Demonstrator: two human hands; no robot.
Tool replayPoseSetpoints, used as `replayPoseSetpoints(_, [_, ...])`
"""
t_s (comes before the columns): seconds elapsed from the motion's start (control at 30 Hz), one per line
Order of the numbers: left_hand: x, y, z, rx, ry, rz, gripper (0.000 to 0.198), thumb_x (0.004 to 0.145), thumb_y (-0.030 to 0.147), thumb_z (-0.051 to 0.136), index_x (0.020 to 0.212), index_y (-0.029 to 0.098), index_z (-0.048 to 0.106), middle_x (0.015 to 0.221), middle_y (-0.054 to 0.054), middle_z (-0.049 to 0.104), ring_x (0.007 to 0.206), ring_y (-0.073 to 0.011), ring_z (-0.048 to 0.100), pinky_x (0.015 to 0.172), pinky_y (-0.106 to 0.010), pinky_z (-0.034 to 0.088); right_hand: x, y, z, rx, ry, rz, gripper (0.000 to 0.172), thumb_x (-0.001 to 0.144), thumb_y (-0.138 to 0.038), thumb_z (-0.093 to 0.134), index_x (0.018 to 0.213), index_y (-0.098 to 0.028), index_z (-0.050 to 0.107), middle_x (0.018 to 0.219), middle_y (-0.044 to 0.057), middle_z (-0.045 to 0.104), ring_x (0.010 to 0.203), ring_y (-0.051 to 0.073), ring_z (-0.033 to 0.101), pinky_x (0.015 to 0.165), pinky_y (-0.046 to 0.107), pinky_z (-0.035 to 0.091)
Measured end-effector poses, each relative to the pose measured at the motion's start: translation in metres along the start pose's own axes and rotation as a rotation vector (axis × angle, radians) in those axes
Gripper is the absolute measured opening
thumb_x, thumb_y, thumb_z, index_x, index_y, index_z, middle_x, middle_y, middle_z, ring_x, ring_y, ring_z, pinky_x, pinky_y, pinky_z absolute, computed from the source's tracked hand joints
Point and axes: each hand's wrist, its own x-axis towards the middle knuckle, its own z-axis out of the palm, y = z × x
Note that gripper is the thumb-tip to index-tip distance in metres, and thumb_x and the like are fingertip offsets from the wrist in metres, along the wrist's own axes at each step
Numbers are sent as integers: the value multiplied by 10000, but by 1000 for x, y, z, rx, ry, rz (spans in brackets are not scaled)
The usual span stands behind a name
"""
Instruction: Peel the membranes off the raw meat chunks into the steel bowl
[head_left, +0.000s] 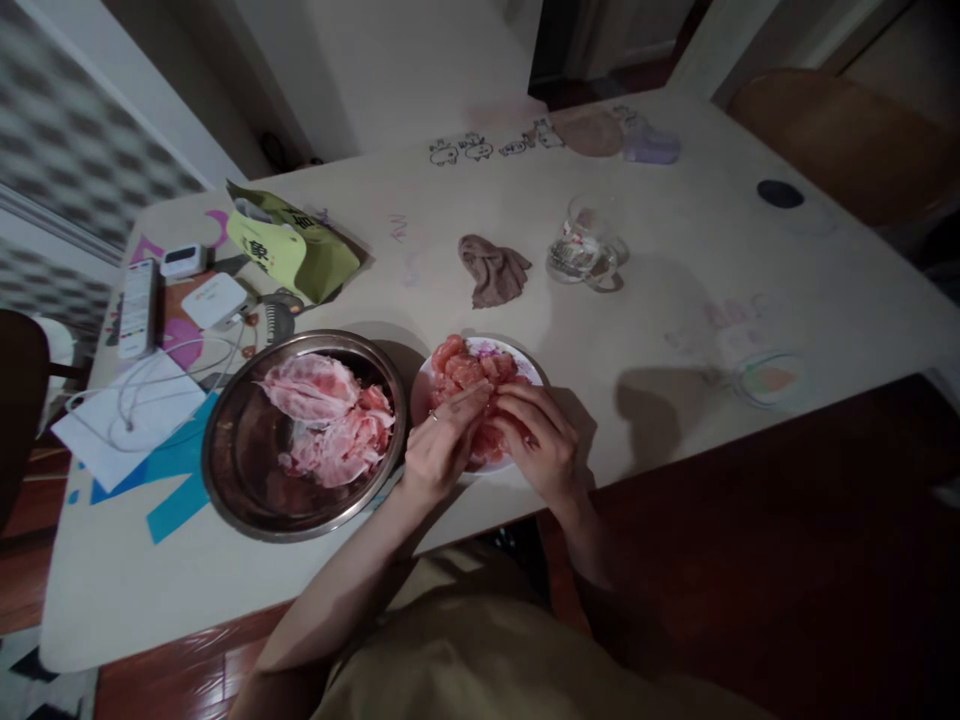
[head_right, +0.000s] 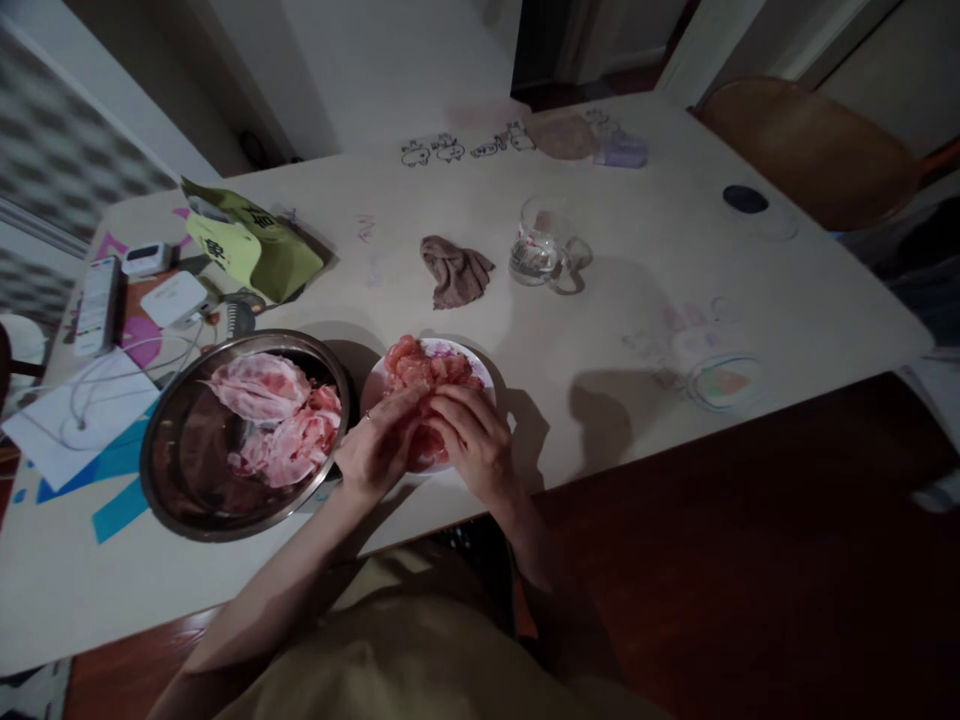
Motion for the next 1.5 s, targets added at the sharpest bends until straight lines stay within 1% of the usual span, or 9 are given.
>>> replayPoseSetpoints(0.13, [1,-2,-3,-80,-108,-4,439,973,23,527,1384,167,583,1292,-140,713,1287,-220,654,1088,-357,560,-4,6,-1,-8,-40,-23,209,969,-108,586,1096,-251,671,1024,43,731,998,176,724,935,332,621])
replayPoseSetpoints(0.33, [5,-4,-6,-60,-164,7,366,990,56,531,1318,181,634,1279,-116,712,1271,-202,653,1062,-340,566,-9,12,-1,16,-35,7,195,954,-132,625,1084,-269,674,1015,28,717,985,177,724,908,324,629])
replayPoseSetpoints(0.53, [4,-6,-6,-3,-134,-28,351,965,97,623,1296,209,654,1170,-84,723,1128,-171,693,979,-293,585,-14,11,-1,61,13,21,328,934,-110,652,1219,-270,684,1076,38,758,1016,183,737,935,339,630])
replayPoseSetpoints(0.67, [5,-7,-5,-23,-128,-47,283,959,108,633,1213,219,694,1106,-65,718,1097,-176,692,952,-302,588,-15,10,-1,68,18,50,265,937,-141,673,1162,-273,714,1056,32,767,990,179,744,912,335,635])
replayPoseSetpoints(0.87, [9,-4,-6,-101,-146,-30,313,946,57,624,1225,188,677,1192,-95,726,1177,-197,677,1020,-354,570,-13,10,-2,83,37,62,231,920,-143,704,1119,-260,717,1035,37,763,986,180,742,888,344,640])
replayPoseSetpoints(1.0, [10,-4,-8,-126,-168,2,278,972,85,586,1220,171,678,1211,-120,737,1230,-214,667,1024,-366,572,-9,12,-6,97,13,8,275,900,-123,717,1136,-265,718,1088,36,779,1032,191,744,936,369,634])
replayPoseSetpoints(1.17, [10,-5,-10,-106,-184,6,243,999,111,530,1165,186,690,1079,-100,762,1142,-205,698,939,-346,601,-7,19,-12,102,-74,-98,272,914,-153,716,1168,-250,709,1150,55,777,1123,210,727,986,405,625])
replayPoseSetpoints(1.33, [11,-5,-10,-121,-196,12,274,978,65,540,1178,175,691,1114,-113,751,1145,-215,680,941,-352,590,-10,26,-15,65,-104,-81,249,930,-154,693,1149,-266,727,1027,28,774,982,186,736,911,370,639])
replayPoseSetpoints(1.5, [10,-5,-8,-105,-179,-12,286,970,57,554,1198,171,686,1131,-111,752,1125,-206,685,939,-340,584,-10,25,-14,49,-14,-53,199,908,-171,730,1085,-260,740,929,23,750,901,183,722,833,351,629])
